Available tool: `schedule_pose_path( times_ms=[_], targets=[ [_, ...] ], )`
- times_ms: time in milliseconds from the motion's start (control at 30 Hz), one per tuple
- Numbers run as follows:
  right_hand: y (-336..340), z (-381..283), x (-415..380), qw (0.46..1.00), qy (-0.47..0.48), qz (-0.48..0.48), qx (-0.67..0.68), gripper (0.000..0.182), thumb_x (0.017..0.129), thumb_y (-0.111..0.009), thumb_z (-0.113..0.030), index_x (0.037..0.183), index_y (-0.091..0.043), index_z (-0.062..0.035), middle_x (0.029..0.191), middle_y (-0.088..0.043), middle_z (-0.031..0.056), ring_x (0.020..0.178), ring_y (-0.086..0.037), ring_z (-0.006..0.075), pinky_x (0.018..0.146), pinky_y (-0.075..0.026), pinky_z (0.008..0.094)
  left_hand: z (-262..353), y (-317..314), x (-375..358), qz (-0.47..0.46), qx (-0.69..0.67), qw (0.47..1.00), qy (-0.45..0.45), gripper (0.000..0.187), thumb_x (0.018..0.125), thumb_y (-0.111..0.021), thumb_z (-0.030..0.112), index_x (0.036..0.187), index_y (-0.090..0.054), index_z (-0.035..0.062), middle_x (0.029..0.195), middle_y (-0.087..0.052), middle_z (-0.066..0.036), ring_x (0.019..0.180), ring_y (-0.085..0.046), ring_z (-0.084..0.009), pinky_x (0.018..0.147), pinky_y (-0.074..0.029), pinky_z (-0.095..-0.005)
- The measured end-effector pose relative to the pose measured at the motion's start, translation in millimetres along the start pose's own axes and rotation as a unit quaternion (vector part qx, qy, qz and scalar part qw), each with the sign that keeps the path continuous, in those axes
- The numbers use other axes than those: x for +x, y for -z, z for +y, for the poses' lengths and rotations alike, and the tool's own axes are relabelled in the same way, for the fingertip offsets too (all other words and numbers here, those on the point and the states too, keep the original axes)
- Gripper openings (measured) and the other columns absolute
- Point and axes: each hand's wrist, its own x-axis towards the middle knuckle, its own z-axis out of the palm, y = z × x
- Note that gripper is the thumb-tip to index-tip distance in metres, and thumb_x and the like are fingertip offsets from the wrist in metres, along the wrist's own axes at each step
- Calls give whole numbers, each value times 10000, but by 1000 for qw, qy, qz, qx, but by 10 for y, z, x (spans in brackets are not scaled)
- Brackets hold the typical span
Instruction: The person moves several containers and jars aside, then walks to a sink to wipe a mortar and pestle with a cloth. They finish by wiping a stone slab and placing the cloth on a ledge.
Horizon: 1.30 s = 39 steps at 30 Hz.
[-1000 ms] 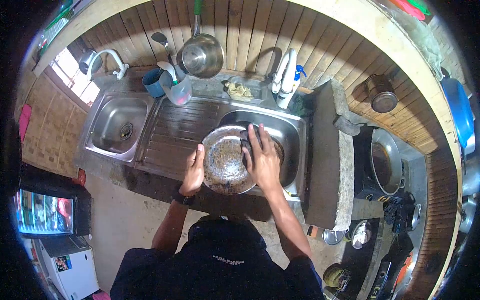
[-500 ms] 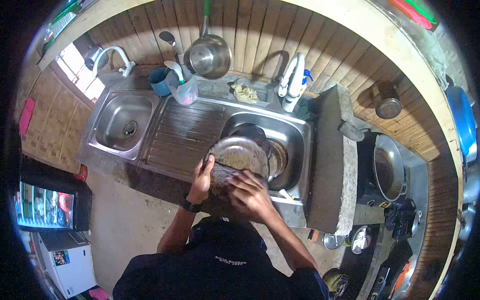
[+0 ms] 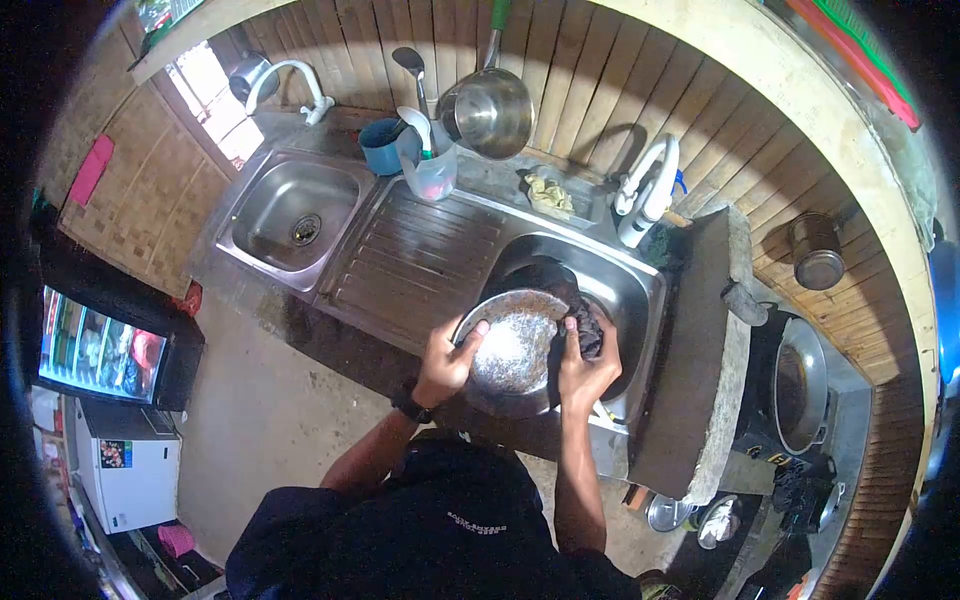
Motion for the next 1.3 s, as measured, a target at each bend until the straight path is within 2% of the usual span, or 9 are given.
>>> schedule_pose_path(
  times_ms=[133, 333, 467, 633, 733, 967, 1133, 1233, 1300],
  targets=[
    [-121, 187, -260, 992, -99, 71, 24, 289, 851, -771, -185, 993, -642, 31, 802, -636, 37, 693, -530, 108, 655, -455, 261, -153, -113, -65, 105, -53, 993, -3, 244, 1007, -545, 184, 1052, -614, -46, 851, -622, -11, 795, -520, -79, 724, -457, -258],
    [-401, 187, -702, 921, -220, 159, 280, 144, 863, -739, -103, 947, -645, -31, 820, -631, 7, 722, -562, 113, 665, -458, 264, -450, -585, -125, 269, -169, 948, 8, 303, 1006, -544, 192, 1200, -550, -42, 1047, -620, -60, 955, -552, -123, 843, -460, -289],
    [26, 305, -302, 950, -203, -5, 238, 137, 853, -742, -98, 915, -655, -12, 791, -645, 6, 703, -561, 89, 660, -454, 247, -198, -47, 35, 9, -144, 989, 35, 359, 973, -608, 189, 1251, -532, -27, 1159, -620, -61, 1043, -554, -120, 907, -440, -278],
    [209, 147, 9, 976, -91, -149, 132, 179, 803, -798, -104, 884, -671, -6, 771, -662, 2, 719, -544, 53, 676, -448, 233, 42, 151, 370, -93, 122, 987, 51, 310, 945, -663, 248, 998, -648, -57, 798, -676, -56, 759, -547, -63, 667, -472, -287],
    [29, 205, -24, 976, -134, -56, 161, 212, 801, -807, -129, 866, -666, 15, 741, -650, 6, 681, -534, 66, 660, -449, 240, -150, -91, 217, 72, 72, 994, -30, 325, 947, -662, 245, 863, -649, -69, 612, -574, -31, 655, -477, -52, 577, -441, -296],
    [-513, 355, -736, 922, -250, 126, 269, 168, 894, -720, -141, 931, -686, 19, 842, -668, 22, 748, -554, 108, 696, -458, 270, -510, -265, 50, 238, -44, 970, 6, 324, 986, -605, 247, 951, -650, -71, 797, -649, -19, 752, -539, -82, 673, -476, -288],
    [-388, 373, -1011, 913, -271, -193, 234, 92, 865, -656, -69, 901, -706, -1, 831, -663, -17, 795, -588, 87, 756, -459, 255, -577, 63, 25, 284, -21, 957, 64, 387, 994, -565, 295, 1125, -625, -65, 1019, -667, -108, 922, -594, -173, 838, -479, -350],
    [-148, 394, -913, 919, -288, -162, 214, 120, 849, -661, -97, 916, -712, -11, 810, -647, -19, 753, -574, 89, 717, -448, 256, -874, 431, 75, 406, -72, 907, 79, 533, 965, -605, 407, 1254, -563, -38, 1193, -616, -125, 1044, -568, -222, 923, -445, -354],
    [28, 619, -862, 892, -366, -128, 231, 158, 830, -688, -136, 941, -712, -26, 775, -631, -22, 694, -546, 88, 637, -427, 253, -1035, 875, 129, 385, -160, 904, 97, 593, 947, -619, 448, 1290, -549, -30, 1175, -625, -116, 1053, -568, -237, 933, -442, -369]
  ],
)
